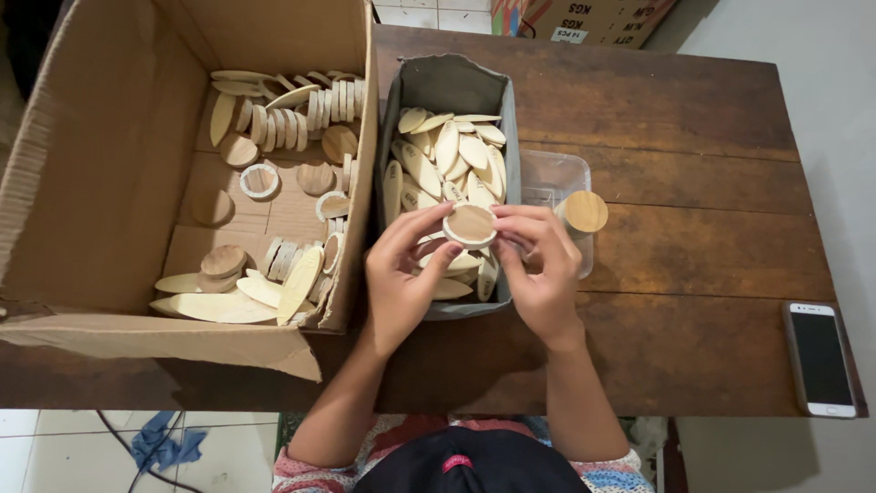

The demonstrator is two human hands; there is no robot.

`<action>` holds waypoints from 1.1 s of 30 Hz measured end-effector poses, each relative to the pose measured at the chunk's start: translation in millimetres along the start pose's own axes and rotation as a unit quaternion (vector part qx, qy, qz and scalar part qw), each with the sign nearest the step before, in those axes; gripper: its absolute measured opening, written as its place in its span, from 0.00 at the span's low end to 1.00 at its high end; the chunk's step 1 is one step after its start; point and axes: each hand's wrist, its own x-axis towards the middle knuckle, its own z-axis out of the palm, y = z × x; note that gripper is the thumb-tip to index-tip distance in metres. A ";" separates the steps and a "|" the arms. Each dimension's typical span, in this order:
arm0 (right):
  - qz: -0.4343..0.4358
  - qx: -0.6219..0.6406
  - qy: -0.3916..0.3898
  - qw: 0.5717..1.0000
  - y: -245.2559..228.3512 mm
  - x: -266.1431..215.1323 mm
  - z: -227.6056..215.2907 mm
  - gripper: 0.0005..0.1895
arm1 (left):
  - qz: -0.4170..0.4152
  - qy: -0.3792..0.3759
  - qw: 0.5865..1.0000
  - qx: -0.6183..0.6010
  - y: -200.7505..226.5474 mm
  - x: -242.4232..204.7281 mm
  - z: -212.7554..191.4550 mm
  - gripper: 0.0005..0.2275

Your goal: The person picks up small wooden pieces from a cardboard box, turns them over to inspect both sides, and places them into a clear plastic container. The process is repeated for multiple pieces throughout the clip.

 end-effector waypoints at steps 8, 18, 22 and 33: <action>-0.012 0.018 0.027 0.999 0.5 1.5 2.7 0.06 | 0.013 -0.005 1.000 0.007 -4.0 -2.3 1.1 0.13; -0.006 0.007 0.028 1.000 3.8 0.9 0.0 0.05 | 0.026 -0.004 0.999 0.029 9.0 1.9 3.1 0.11; 0.013 0.014 0.027 0.999 6.5 -1.6 0.8 0.06 | 0.030 -0.006 0.998 0.057 12.8 3.7 2.3 0.08; 0.078 0.038 0.038 0.995 11.1 -9.7 4.9 0.13 | 0.026 0.004 0.998 0.057 2.3 -0.6 0.5 0.12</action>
